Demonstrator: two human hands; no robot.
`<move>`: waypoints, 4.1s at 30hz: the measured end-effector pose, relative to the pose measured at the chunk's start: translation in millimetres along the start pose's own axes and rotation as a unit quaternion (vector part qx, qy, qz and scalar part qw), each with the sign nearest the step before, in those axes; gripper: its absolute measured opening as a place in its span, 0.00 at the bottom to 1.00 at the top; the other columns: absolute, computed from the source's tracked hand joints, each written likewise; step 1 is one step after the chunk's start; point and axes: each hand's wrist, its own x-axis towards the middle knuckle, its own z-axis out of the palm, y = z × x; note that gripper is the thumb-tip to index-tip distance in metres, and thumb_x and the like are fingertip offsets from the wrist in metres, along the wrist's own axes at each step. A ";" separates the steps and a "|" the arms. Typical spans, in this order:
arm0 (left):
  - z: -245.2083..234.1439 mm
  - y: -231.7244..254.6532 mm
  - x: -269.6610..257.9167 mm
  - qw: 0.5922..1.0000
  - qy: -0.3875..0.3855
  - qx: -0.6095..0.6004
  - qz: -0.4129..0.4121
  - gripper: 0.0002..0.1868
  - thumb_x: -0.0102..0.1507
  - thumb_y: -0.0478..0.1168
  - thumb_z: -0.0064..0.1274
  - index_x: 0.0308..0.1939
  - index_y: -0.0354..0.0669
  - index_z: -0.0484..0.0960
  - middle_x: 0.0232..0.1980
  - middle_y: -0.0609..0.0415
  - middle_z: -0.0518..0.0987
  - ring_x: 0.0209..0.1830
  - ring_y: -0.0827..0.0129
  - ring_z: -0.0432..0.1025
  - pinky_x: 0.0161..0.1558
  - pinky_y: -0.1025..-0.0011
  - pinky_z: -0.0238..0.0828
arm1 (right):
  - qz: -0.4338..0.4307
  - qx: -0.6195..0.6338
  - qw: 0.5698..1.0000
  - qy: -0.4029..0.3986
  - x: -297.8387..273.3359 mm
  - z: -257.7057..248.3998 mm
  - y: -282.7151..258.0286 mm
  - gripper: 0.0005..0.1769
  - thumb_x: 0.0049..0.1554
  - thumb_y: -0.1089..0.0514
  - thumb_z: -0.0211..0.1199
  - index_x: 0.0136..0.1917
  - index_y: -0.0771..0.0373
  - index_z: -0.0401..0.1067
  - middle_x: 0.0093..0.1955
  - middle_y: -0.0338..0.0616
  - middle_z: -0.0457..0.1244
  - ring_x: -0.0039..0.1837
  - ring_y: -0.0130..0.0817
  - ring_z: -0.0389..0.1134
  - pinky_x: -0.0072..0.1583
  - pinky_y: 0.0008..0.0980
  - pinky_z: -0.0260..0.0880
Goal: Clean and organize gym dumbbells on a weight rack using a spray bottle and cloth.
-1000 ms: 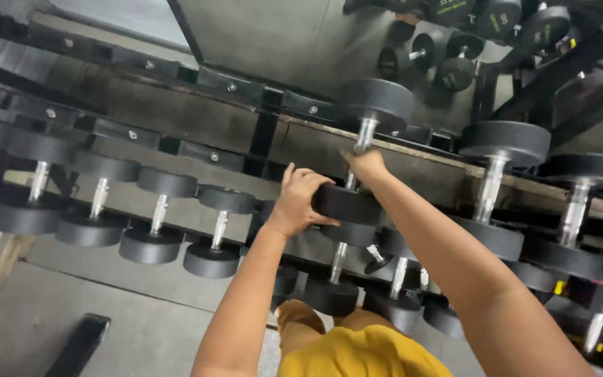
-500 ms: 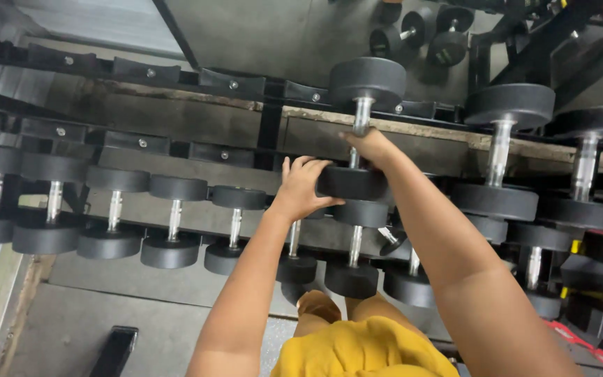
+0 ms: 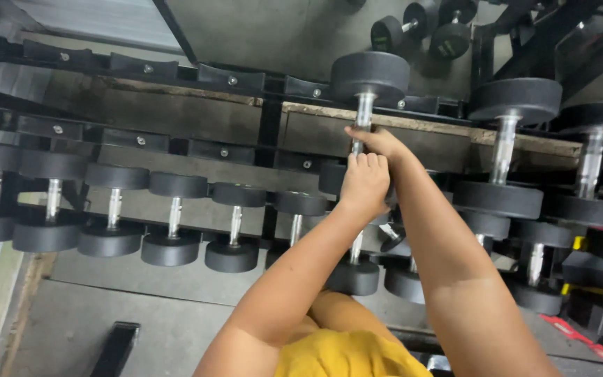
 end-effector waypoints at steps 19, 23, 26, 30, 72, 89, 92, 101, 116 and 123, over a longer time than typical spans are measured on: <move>13.0 -28.3 -6.9 0.977 0.133 -0.141 0.085 0.33 0.36 0.54 0.74 0.38 0.47 0.75 0.39 0.54 0.77 0.43 0.58 0.73 0.43 0.60 0.69 | 0.079 0.278 0.920 -0.264 53.6 -7.7 30.6 0.17 0.63 0.53 0.66 0.38 0.56 0.61 0.30 0.32 0.51 0.34 0.26 0.54 0.38 0.31 0.58; 10.0 -43.0 -12.6 0.966 0.148 -0.181 0.111 0.31 0.40 0.54 0.74 0.38 0.46 0.75 0.38 0.53 0.77 0.43 0.57 0.74 0.42 0.60 0.70 | 0.088 0.244 0.954 -0.152 28.6 13.9 7.2 0.13 0.57 0.56 0.64 0.37 0.53 0.60 0.29 0.32 0.53 0.32 0.25 0.54 0.37 0.30 0.59; 1.1 -62.5 -17.0 0.952 0.168 -0.220 0.129 0.32 0.41 0.54 0.74 0.40 0.45 0.76 0.40 0.52 0.78 0.44 0.56 0.74 0.44 0.59 0.72 | 0.096 0.239 0.961 -0.104 45.4 19.8 14.6 0.11 0.57 0.57 0.64 0.37 0.53 0.63 0.29 0.34 0.54 0.32 0.26 0.56 0.36 0.30 0.60; -0.9 -90.2 -27.3 0.940 0.183 -0.253 0.137 0.35 0.41 0.56 0.73 0.45 0.44 0.78 0.43 0.50 0.80 0.45 0.55 0.75 0.48 0.59 0.74 | 0.075 0.177 0.980 -0.049 72.0 33.1 30.3 0.10 0.58 0.58 0.65 0.38 0.57 0.65 0.31 0.36 0.57 0.32 0.28 0.59 0.35 0.31 0.61; 3.4 -157.0 -33.3 0.976 0.018 -0.054 0.208 0.35 0.44 0.57 0.71 0.49 0.43 0.81 0.53 0.51 0.76 0.57 0.59 0.69 0.46 0.60 0.67 | -0.199 -0.195 0.921 0.273 -19.3 104.9 36.7 0.25 0.62 0.49 0.57 0.64 0.69 0.72 0.56 0.57 0.70 0.58 0.43 0.72 0.61 0.37 0.70; -8.9 -107.2 17.5 0.967 -0.228 0.007 0.115 0.36 0.44 0.61 0.72 0.50 0.44 0.86 0.56 0.49 0.79 0.59 0.61 0.74 0.58 0.69 0.72 | 0.110 0.059 0.992 -0.001 -4.9 91.5 -28.9 0.39 0.56 0.27 0.58 0.56 0.66 0.75 0.47 0.47 0.70 0.47 0.37 0.70 0.49 0.38 0.71; 48.2 -83.1 33.2 0.961 -0.244 0.061 0.113 0.22 0.55 0.50 0.63 0.51 0.46 0.87 0.55 0.50 0.82 0.58 0.56 0.75 0.51 0.55 0.77 | 0.113 -0.035 0.993 -0.006 34.8 67.2 -3.0 0.37 0.59 0.31 0.65 0.53 0.72 0.76 0.43 0.47 0.66 0.45 0.39 0.65 0.45 0.41 0.65; 59.6 -72.1 25.6 0.948 -0.191 0.214 0.141 0.23 0.63 0.45 0.46 0.58 0.43 0.83 0.59 0.42 0.81 0.56 0.46 0.77 0.52 0.42 0.72 | 0.114 0.194 0.971 -0.079 42.5 101.0 -34.4 0.15 0.55 0.54 0.69 0.52 0.63 0.72 0.46 0.47 0.71 0.51 0.42 0.75 0.56 0.46 0.77; 2.9 -156.6 -1.0 0.951 -0.188 -0.134 0.207 0.16 0.50 0.50 0.66 0.36 0.46 0.88 0.40 0.48 0.84 0.42 0.54 0.80 0.47 0.59 0.76 | 0.152 0.139 0.978 -0.015 109.8 111.9 11.1 0.12 0.57 0.58 0.63 0.36 0.62 0.64 0.28 0.43 0.57 0.30 0.40 0.63 0.37 0.45 0.68; 0.7 -193.8 -19.0 0.930 -0.077 -0.247 0.260 0.26 0.47 0.50 0.67 0.44 0.42 0.83 0.45 0.45 0.83 0.41 0.50 0.79 0.43 0.55 0.76 | 0.130 0.060 0.984 0.105 95.7 135.6 -2.8 0.09 0.55 0.61 0.62 0.35 0.65 0.66 0.28 0.45 0.59 0.30 0.41 0.64 0.33 0.47 0.67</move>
